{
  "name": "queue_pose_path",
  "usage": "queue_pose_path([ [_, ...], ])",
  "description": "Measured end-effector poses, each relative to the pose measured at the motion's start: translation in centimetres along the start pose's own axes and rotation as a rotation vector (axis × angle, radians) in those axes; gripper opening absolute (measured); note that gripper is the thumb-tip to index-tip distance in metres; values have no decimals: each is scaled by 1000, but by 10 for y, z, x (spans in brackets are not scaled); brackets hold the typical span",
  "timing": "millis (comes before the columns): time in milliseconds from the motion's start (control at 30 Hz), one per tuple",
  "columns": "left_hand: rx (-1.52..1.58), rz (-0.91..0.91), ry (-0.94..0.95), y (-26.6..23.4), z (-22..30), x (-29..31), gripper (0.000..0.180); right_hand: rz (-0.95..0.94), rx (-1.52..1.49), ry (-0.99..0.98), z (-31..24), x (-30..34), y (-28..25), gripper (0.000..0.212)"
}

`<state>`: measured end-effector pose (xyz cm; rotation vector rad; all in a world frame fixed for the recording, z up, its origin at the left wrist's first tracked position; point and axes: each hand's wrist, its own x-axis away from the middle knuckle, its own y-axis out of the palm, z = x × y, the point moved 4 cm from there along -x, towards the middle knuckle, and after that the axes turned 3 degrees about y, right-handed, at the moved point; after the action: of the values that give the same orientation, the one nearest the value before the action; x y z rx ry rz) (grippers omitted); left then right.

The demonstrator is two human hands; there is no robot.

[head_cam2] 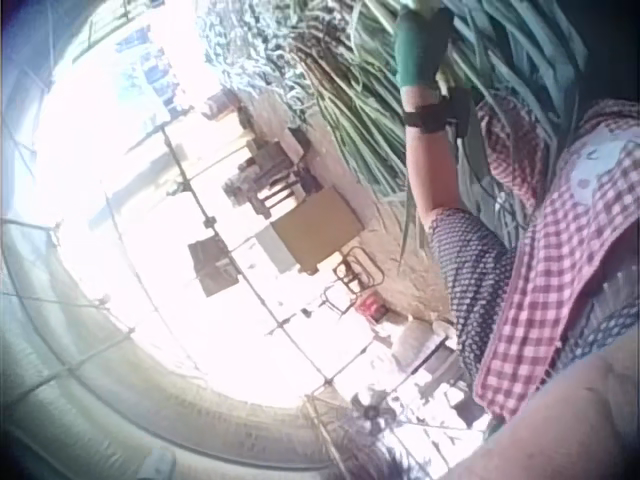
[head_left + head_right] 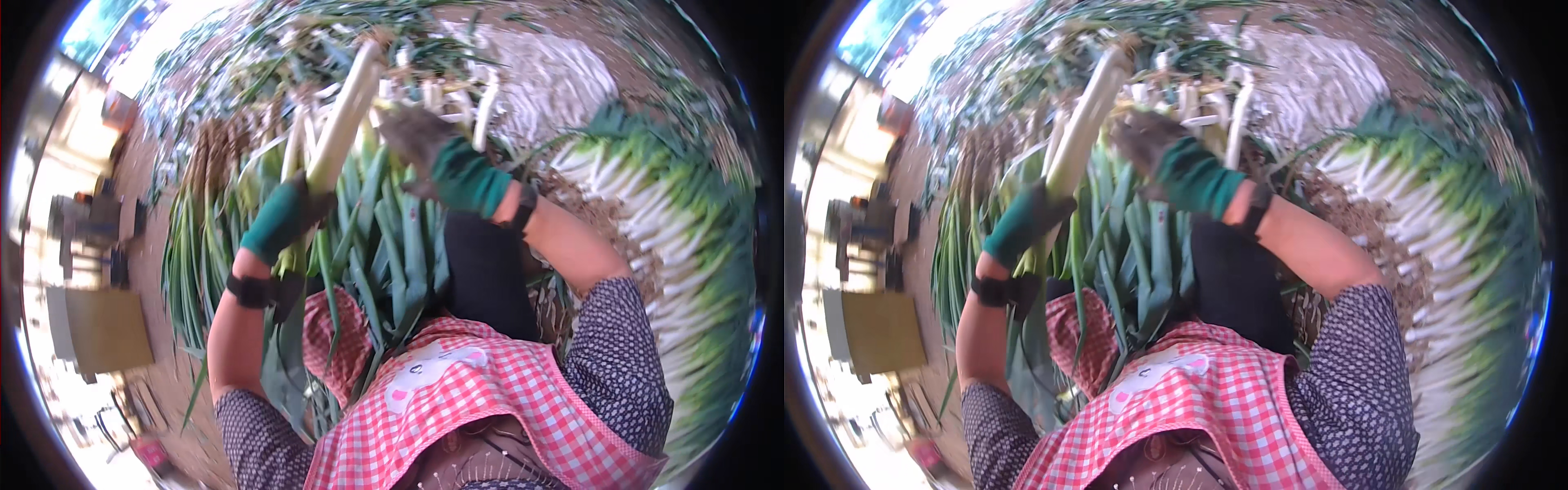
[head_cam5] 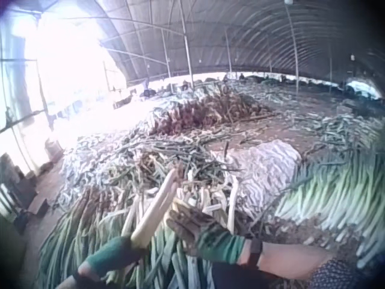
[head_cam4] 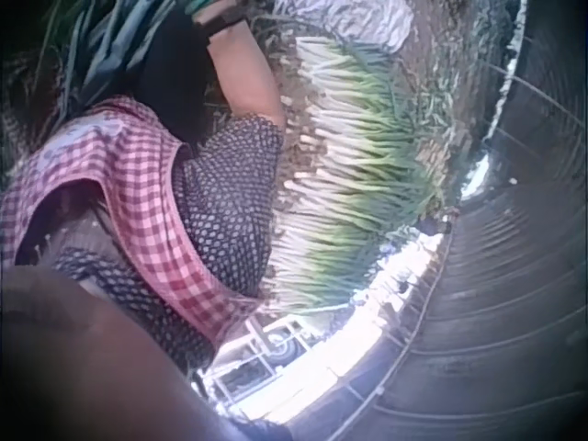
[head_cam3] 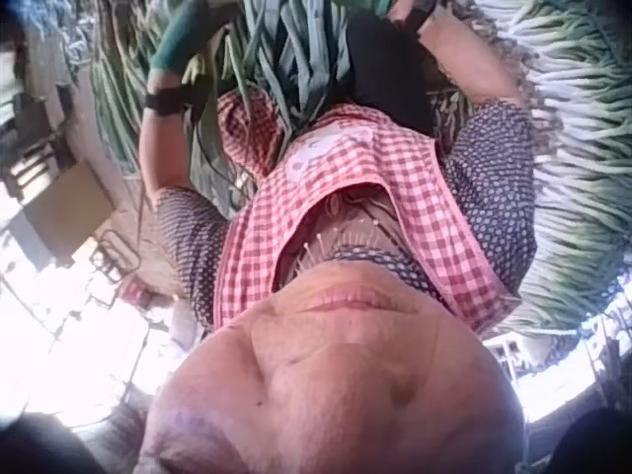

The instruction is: The person trims the green tops and removes outer layers from leeks using a handheld tool, then moves the processed items between piles.

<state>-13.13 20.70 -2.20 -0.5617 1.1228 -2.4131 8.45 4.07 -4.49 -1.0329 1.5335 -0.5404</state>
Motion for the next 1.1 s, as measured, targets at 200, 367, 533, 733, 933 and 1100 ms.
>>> queue_pose_path([
  [200, -542, -129, 630, 49, 134, 9, 34, -294, 125, 37, -14, 55, -11, 81],
  [367, -967, -74, 831, 59, 277, 2, 62, 132, -78, 452, 3, 144, -107, 65],
  [533, -777, 465, 1337, 50, 425, 40, 64, 668, -1, 729, 40, 258, -233, 60],
  [733, -769, 282, 1098, 65, 381, 13, 52, 1112, 217, 1181, 133, 459, -399, 73],
  [933, -550, 36, 631, 64, 211, -50, 52, 986, 420, 1750, 208, 704, -452, 77],
  [1100, -531, 42, 407, 70, 106, -37, 47, 378, 600, 2267, 248, 782, -355, 88],
])
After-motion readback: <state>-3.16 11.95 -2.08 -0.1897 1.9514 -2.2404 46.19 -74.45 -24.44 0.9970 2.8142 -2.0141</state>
